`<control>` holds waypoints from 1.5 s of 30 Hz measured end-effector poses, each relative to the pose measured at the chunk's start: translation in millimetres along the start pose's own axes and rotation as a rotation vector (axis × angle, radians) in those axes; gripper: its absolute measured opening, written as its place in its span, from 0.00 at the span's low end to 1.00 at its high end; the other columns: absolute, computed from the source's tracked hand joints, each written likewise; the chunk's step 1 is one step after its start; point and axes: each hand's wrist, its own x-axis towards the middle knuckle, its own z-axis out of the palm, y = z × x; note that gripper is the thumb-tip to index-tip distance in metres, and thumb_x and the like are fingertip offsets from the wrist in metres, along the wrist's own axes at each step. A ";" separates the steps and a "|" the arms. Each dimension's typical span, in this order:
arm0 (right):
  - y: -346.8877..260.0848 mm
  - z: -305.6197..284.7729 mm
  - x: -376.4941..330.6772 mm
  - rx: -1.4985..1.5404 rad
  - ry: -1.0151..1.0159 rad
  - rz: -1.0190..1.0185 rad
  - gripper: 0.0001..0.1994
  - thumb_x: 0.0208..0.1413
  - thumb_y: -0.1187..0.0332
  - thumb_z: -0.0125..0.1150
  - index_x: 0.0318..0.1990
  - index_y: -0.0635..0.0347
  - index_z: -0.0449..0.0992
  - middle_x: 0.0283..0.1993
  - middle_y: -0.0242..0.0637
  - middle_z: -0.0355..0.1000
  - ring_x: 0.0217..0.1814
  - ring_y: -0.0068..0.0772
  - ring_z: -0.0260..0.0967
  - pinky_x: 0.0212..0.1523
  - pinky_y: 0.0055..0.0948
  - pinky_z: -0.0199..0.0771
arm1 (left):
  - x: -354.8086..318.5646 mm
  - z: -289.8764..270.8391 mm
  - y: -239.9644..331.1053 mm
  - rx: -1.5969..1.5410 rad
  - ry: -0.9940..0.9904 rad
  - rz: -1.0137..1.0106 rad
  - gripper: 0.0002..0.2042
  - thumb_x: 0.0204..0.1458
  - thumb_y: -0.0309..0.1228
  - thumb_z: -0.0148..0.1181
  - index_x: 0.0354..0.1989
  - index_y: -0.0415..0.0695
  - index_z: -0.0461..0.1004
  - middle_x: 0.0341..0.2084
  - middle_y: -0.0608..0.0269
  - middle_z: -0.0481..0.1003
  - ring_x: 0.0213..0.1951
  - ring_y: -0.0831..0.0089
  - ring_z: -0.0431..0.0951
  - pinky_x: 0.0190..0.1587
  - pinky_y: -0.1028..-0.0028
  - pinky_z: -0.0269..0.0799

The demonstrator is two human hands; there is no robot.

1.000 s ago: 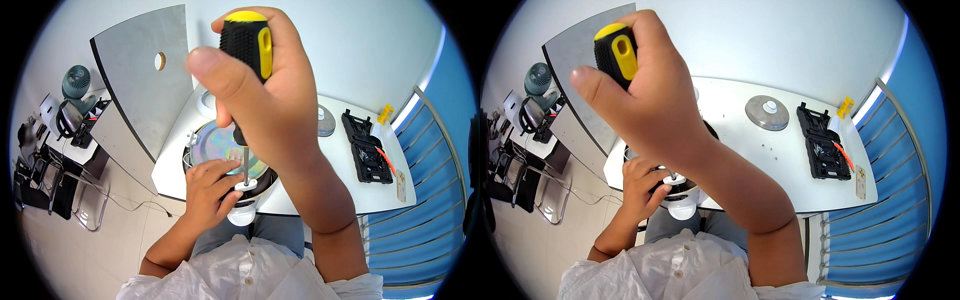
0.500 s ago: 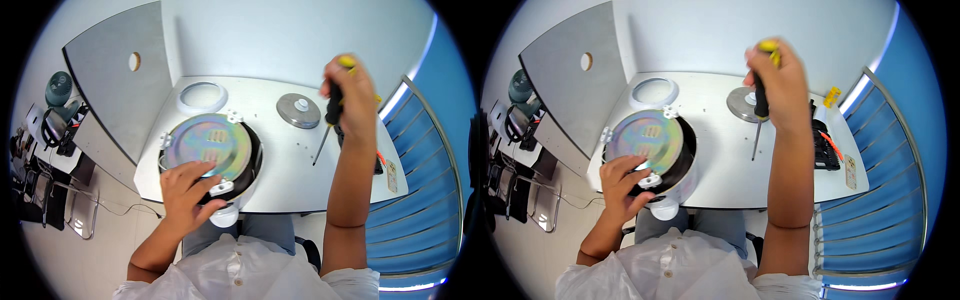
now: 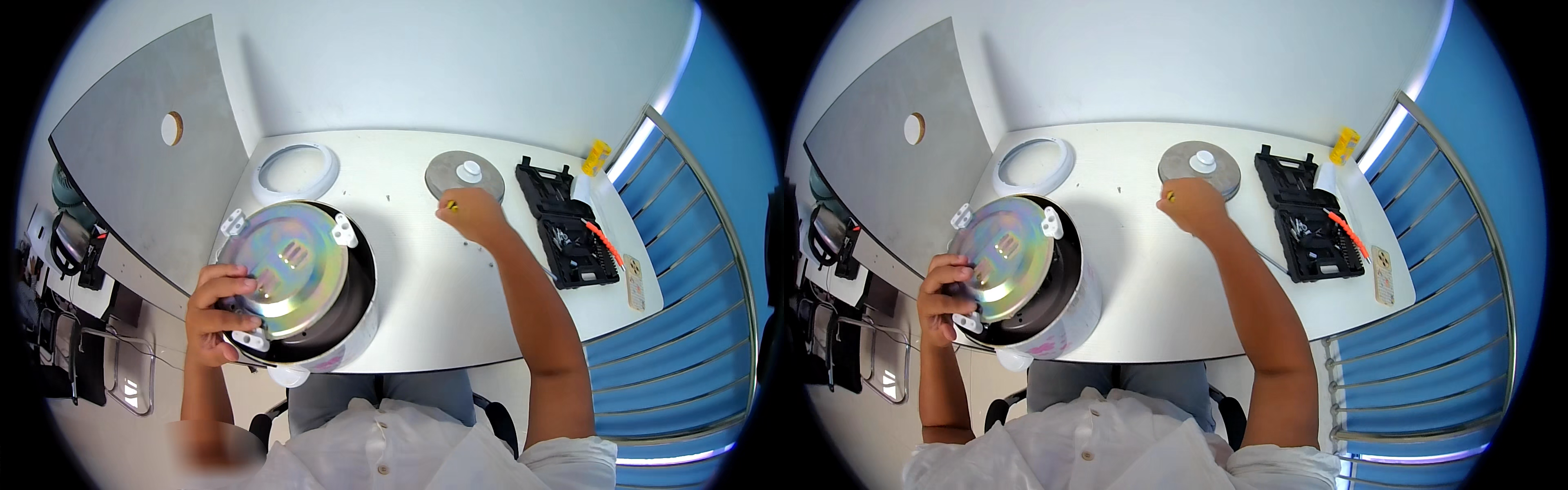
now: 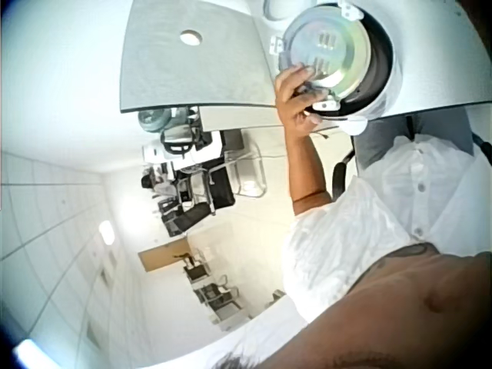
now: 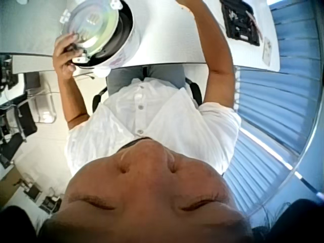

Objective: The person uses a screwdriver to tighten screws on a circular metallic component attached to a white appliance base. They rotate the assembly to access different screw locations and continue fastening throughout the clip.

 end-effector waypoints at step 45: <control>-199.5 -71.9 -55.3 0.434 0.472 -0.794 0.05 0.46 0.75 0.60 0.32 0.57 0.78 0.28 0.33 0.70 0.28 0.27 0.68 0.28 0.26 0.68 | 140.1 14.3 60.9 -0.548 -0.078 -0.617 0.17 0.54 0.47 0.60 0.29 0.44 0.73 0.28 0.69 0.74 0.34 0.80 0.70 0.41 0.78 0.65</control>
